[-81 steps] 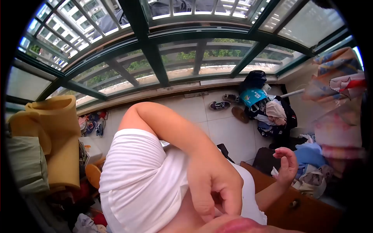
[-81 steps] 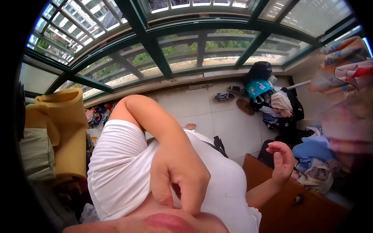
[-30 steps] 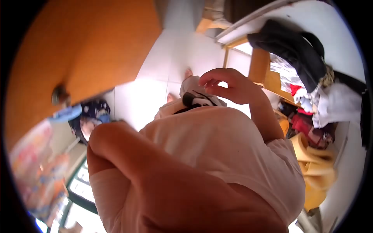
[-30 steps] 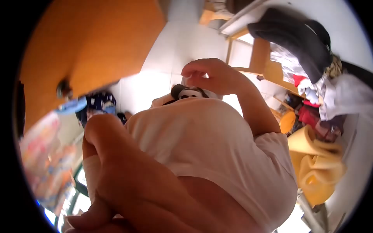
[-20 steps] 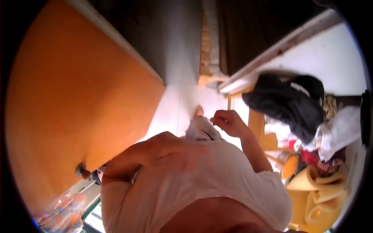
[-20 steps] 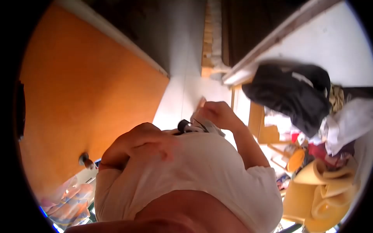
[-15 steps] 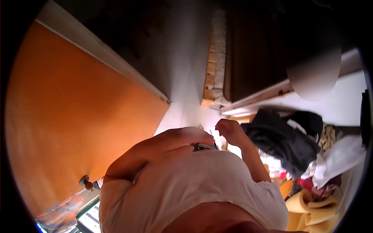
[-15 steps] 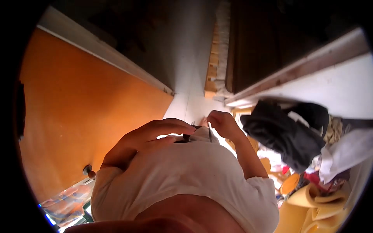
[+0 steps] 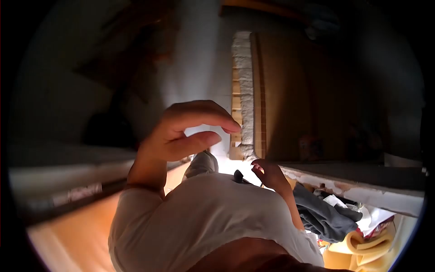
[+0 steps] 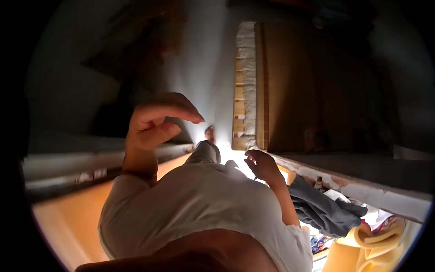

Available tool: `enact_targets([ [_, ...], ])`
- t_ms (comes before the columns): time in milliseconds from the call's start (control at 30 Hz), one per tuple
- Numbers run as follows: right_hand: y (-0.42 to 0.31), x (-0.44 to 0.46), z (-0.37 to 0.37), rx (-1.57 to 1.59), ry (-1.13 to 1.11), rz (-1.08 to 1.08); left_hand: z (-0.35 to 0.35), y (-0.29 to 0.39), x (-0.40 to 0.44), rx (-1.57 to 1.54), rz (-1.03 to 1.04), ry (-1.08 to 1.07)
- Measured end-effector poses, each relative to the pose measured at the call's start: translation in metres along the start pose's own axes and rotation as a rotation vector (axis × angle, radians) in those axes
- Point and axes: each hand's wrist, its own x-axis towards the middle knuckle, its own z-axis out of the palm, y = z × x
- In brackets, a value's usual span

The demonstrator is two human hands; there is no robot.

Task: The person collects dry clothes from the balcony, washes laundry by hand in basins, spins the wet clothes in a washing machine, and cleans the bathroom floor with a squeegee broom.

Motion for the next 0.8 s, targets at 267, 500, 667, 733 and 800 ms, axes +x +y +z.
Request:
enact_targets([
  [267,-0.068,0.172,-0.044,0.029,-0.111,0.120,-0.158,-0.056,0.096,-0.317,0.119,-0.382],
  [500,-0.054,0.285,-0.053,-0.122,-0.192,0.079,-0.190,-0.115,0.108,-0.630,0.159,-0.899],
  [667,-0.019,0.372,-0.070,-0.136,-0.229,-0.003,-0.270,-0.153,0.172,-0.644,-0.021,-1.037],
  [733,-0.010,0.423,-0.090,-0.043,-0.273,0.101,-0.303,-0.181,0.199,-0.666,-0.018,-1.022],
  [800,0.010,0.464,-0.107,-0.055,-0.230,0.031,-0.338,-0.222,0.215,-0.884,-0.186,-0.830],
])
